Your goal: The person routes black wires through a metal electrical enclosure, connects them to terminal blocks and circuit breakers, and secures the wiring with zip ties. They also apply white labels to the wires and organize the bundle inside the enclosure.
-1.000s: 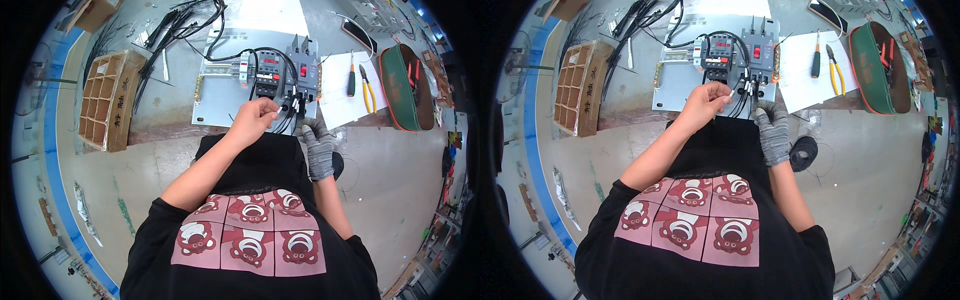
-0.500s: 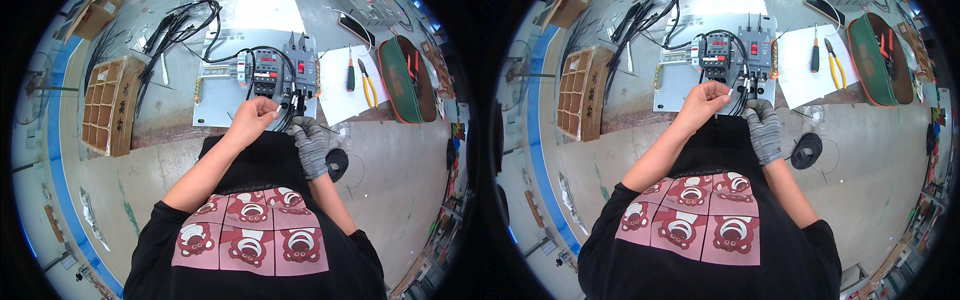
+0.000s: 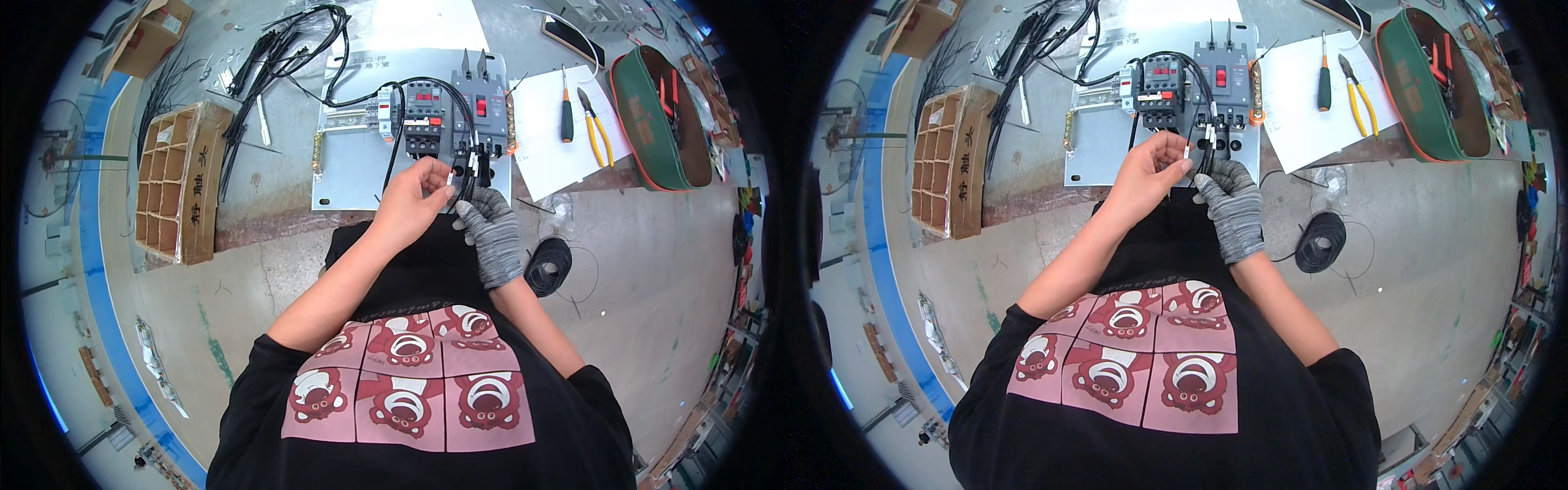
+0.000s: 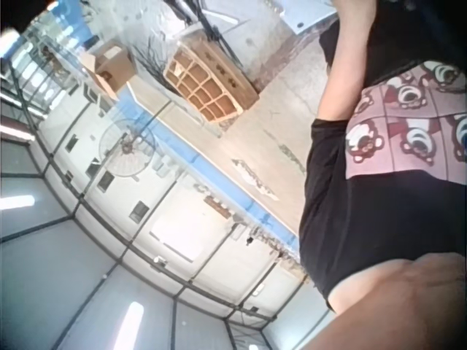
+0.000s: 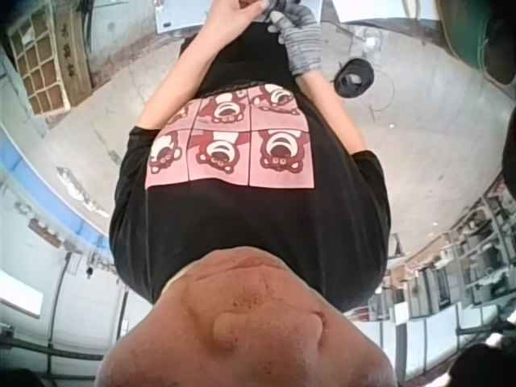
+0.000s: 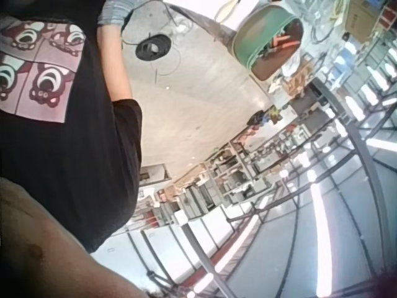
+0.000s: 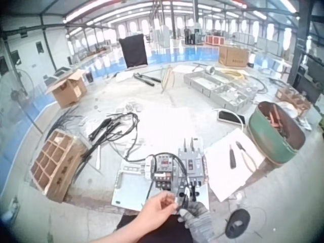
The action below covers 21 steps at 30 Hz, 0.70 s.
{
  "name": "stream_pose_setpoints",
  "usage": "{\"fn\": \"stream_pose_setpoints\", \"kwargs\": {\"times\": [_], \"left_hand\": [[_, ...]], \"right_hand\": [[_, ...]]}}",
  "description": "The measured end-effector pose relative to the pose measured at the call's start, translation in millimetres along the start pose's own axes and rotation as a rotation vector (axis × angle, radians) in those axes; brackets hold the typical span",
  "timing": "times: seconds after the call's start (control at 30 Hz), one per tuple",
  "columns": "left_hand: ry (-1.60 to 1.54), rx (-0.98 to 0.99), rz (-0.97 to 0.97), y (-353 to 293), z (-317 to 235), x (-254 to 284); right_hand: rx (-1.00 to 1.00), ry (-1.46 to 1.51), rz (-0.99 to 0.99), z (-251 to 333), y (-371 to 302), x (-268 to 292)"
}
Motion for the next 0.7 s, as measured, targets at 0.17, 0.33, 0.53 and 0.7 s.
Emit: {"fn": "stream_pose_setpoints", "kwargs": {"times": [0.17,0.33,0.53,0.7], "left_hand": [[-0.195,0.049,0.059,3,-2,-8],[-0.18,0.063,0.081,8,-12,-12],[-0.199,0.095,0.102,11,-9,-15],[-0.23,0.14,0.1,11,-7,-13]], "right_hand": [[0.069,0.007,0.008,7,1,0],[0.074,-0.006,0.024,15,-3,-4],[0.196,-0.023,0.068,14,2,-1],[0.064,-0.058,0.017,17,-4,-1]]}}
Point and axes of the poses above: each hand's wrist, its own y-axis towards the middle knuckle, its own x-axis out of the back of the hand, z = x × y, the point moved 8 cm from there along y, towards the middle knuckle, and after that the axes turned 14 degrees about y, right-handed, at the moved point
